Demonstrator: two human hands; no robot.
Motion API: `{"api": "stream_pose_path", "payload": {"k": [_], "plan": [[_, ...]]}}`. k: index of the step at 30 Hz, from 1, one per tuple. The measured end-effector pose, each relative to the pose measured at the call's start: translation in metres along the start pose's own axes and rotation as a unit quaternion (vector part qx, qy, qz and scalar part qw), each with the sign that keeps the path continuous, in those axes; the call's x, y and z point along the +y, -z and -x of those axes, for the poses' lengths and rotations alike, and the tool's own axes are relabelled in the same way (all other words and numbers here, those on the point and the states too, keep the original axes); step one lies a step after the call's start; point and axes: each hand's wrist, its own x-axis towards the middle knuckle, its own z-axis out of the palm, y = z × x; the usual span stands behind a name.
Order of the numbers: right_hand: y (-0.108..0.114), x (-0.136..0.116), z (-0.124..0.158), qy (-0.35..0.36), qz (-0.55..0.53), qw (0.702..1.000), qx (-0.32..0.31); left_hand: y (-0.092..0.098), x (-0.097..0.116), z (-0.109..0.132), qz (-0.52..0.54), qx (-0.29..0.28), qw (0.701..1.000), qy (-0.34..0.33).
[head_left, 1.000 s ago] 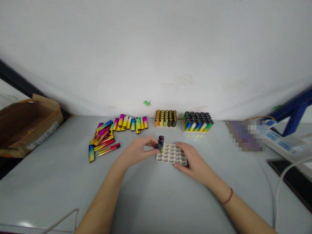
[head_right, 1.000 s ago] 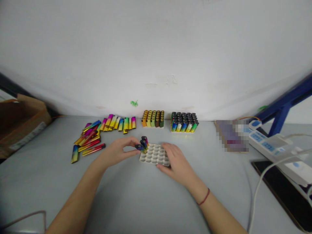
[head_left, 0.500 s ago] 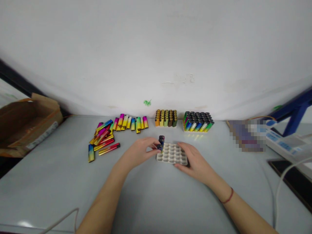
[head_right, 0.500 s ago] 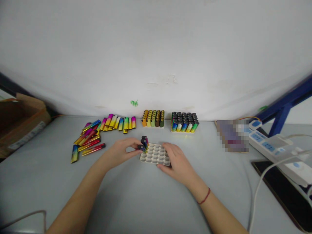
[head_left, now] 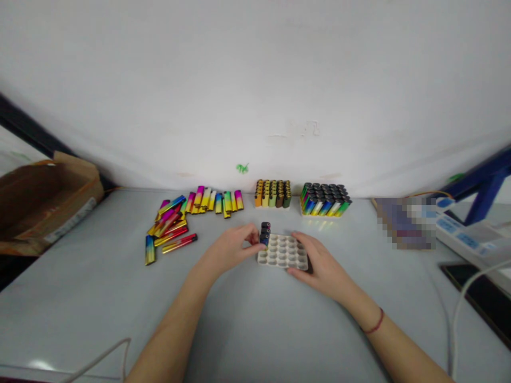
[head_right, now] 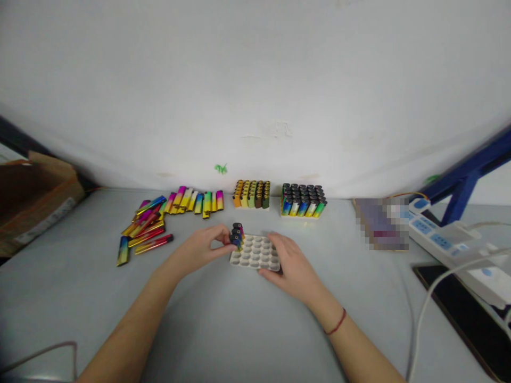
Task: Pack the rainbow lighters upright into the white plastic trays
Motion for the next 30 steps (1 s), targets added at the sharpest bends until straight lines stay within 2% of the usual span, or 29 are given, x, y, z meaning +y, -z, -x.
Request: {"api": "stream_pose_path", "payload": {"k": [3,5,7,9,10,12,14,18,27,30], "plan": [[-0.001,0.0,0.0,0.001,-0.001,1.0,0.0,0.007,-0.01,0.0,-0.042,-0.042,0.998,-0.021],[-0.002,0.0,0.0,-0.001,0.0,1.0,0.003,0.011,-0.024,-0.002,-0.062,-0.034,0.997,-0.02],[-0.002,0.0,0.0,0.0,0.003,1.0,0.005,0.011,-0.041,-0.006,-0.096,0.045,0.994,-0.011],[-0.002,0.0,0.0,0.006,0.009,1.0,0.006,0.006,-0.061,-0.012,-0.163,0.169,0.972,0.001],[-0.003,-0.001,0.0,0.01,0.011,1.0,0.006,0.003,-0.069,-0.015,-0.196,0.207,0.958,0.011],[-0.003,-0.001,0.0,0.012,0.015,1.0,0.006,-0.005,-0.084,-0.021,-0.238,0.225,0.944,0.033],[-0.003,-0.001,0.001,0.009,0.017,1.0,0.008,-0.01,-0.092,-0.025,-0.25,0.207,0.944,0.05],[-0.004,0.0,0.001,0.006,0.012,1.0,0.014,-0.01,-0.093,-0.023,-0.249,0.212,0.943,0.054],[-0.005,0.0,0.0,0.0,0.01,1.0,0.012,-0.004,-0.076,-0.014,-0.259,0.244,0.931,0.086],[-0.005,-0.001,0.0,0.002,0.008,1.0,0.015,-0.002,-0.063,-0.011,-0.263,0.216,0.933,0.117]]}}
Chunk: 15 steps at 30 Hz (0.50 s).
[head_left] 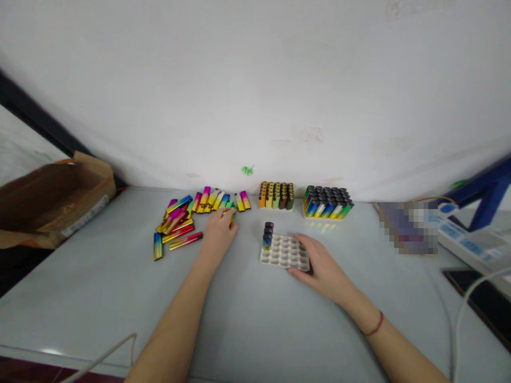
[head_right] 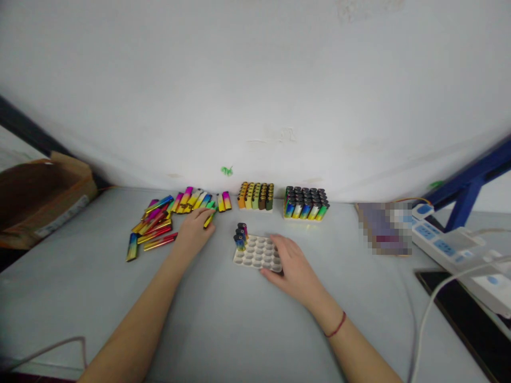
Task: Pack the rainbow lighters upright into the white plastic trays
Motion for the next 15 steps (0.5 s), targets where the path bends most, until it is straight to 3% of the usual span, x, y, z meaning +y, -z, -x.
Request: {"api": "stream_pose_path", "payload": {"k": [4,7,11,15], "plan": [[0.001,-0.001,0.0,-0.001,-0.001,1.0,-0.001,0.017,0.015,0.005,-0.023,-0.103,0.994,0.029],[0.002,-0.001,0.001,-0.002,0.001,1.0,-0.007,0.025,0.024,0.007,-0.042,-0.149,0.987,0.039],[0.002,-0.002,0.0,-0.002,0.001,1.0,-0.012,0.023,0.03,0.009,-0.059,-0.168,0.984,0.03],[0.001,-0.001,0.0,-0.001,0.001,1.0,-0.009,0.013,0.028,0.01,-0.052,-0.146,0.988,0.007]]}}
